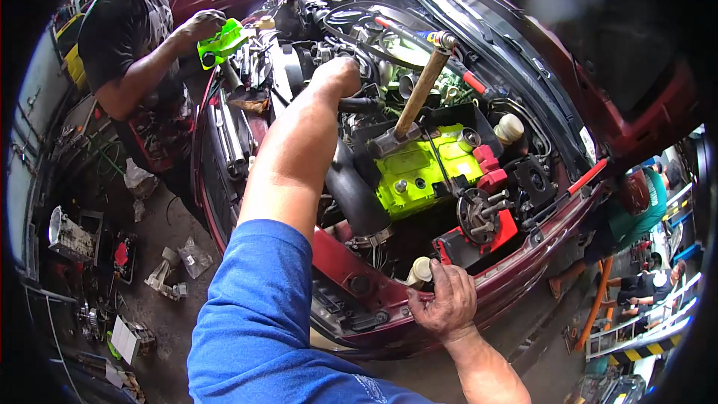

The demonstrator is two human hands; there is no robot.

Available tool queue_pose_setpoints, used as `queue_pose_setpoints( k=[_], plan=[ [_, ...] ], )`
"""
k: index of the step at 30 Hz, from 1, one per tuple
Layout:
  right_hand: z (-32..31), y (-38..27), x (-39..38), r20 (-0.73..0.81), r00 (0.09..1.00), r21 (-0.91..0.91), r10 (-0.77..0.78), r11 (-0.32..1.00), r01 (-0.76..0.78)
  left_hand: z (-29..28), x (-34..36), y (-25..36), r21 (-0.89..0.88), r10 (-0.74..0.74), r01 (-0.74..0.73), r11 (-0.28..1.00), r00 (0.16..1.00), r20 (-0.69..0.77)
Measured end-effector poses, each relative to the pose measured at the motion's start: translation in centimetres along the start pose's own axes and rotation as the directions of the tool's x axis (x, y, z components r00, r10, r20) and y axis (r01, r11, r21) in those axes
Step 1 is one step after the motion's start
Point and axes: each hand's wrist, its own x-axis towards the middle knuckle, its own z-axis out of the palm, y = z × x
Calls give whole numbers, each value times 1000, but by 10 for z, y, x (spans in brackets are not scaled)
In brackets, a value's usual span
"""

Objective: The person uses pliers to disconnect a hose and cable from a car engine, then uses their hands to work on a component near the headlight and a battery.

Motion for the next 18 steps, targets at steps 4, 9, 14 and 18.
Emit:
queue_pose_setpoints(
  k=[4,9,14,18],
  plan=[
    [1,5,-2,1,1000,-19,22,1000,-22,-1,5,43,55,68,-68,996,998,4],
    [-3,5,1,17,999,-2,51,999,-51,-4,9,75,141,60,-54,988,997,-39],
    [-9,-1,0,52,995,17,83,996,-84,-3,9,65,16,-82,84,996,992,-96],
    [-8,-1,-3,82,987,17,137,990,-139,-42,-16,53,26,-126,126,992,992,0]
  ],
)
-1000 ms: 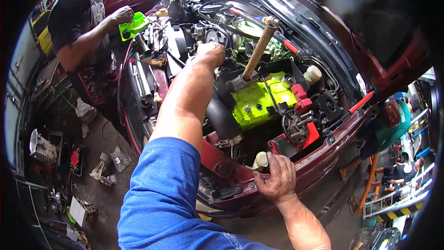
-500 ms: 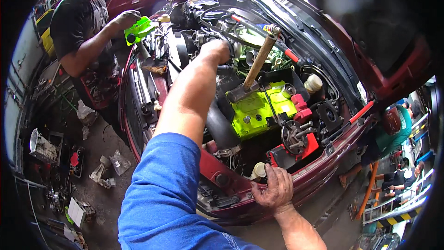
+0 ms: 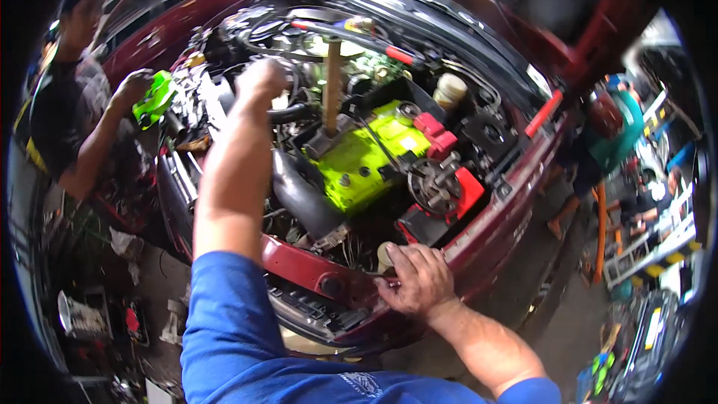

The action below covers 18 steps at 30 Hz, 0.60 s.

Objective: The person uses pliers to disconnect a hose and cable from a car engine, then uses their hands to work on a component near the headlight and a battery.

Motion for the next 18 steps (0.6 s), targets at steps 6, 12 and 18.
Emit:
queue_pose_setpoints(
  k=[6,12,18],
  plan=[
    [-4,4,-3,-25,1000,13,8,1000,-8,-48,-81,-73,-304,136,-383,872,787,-601],
    [-2,11,-11,20,997,10,79,997,-79,-18,-282,-40,-664,-5,-600,446,740,-673],
    [-1,12,-35,-406,913,291,-44,941,175,72,-473,47,-971,17,-215,-110,976,-218]
  ],
)
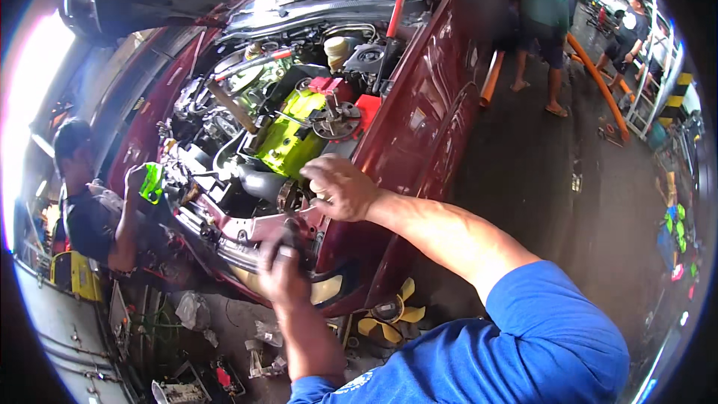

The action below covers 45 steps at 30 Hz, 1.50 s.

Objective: The person uses pliers to disconnect a hose and cable from a car engine, then uses their hands to work on a component near the headlight and a battery.

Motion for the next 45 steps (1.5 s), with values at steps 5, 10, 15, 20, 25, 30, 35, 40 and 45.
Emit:
queue_pose_setpoints(
  k=[5,10,15,20,25,30,35,40,45],
  plan=[
    [-98,-15,-135,6,992,-19,124,992,-124,70,-128,-25,195,-507,469,861,771,385],
    [-239,-2,-417,343,327,-512,881,467,-721,138,-208,-120,571,-852,633,523,401,336],
    [-438,-67,-678,-4,-493,-596,870,-398,-698,238,-263,-196,785,-842,311,536,271,467],
    [-547,-154,-811,-124,-770,-416,626,-737,-533,413,-309,-209,769,-757,-145,622,138,638],
    [-560,-175,-907,-340,-729,-256,595,-804,-537,566,-373,-221,700,-711,-153,697,-28,702],
    [-550,-128,-852,-205,-727,-38,655,-748,-663,663,-401,-227,848,-851,-67,526,-34,525],
    [-594,-54,-843,-52,-675,-65,736,-677,-733,722,-387,-335,423,-441,-127,897,-198,875],
    [-646,-29,-942,-207,-883,316,421,-826,-468,866,-385,-363,790,-792,144,595,-57,607],
    [-816,77,-847,-305,-842,213,445,-830,-516,983,-367,-437,678,-680,88,730,-11,733]
  ],
)
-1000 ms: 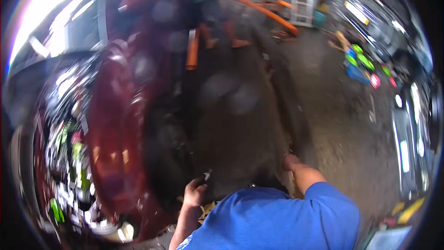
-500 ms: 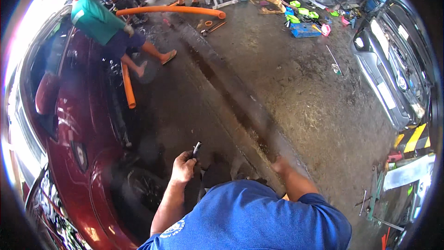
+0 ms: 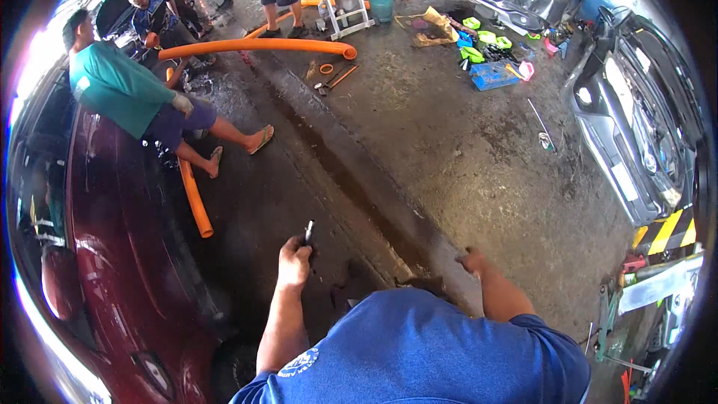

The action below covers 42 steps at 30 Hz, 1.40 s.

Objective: The person uses pliers to disconnect a hose and cable from a car engine, then uses their hands to work on a component near the headlight and a battery.

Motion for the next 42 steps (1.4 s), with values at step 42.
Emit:
queue_pose_setpoints(
  k=[42],
  plan=[
    [-630,-441,838,-6,995,242,97,966,-92,409,1035,420,453,-161,38,891,958,238]
  ],
)
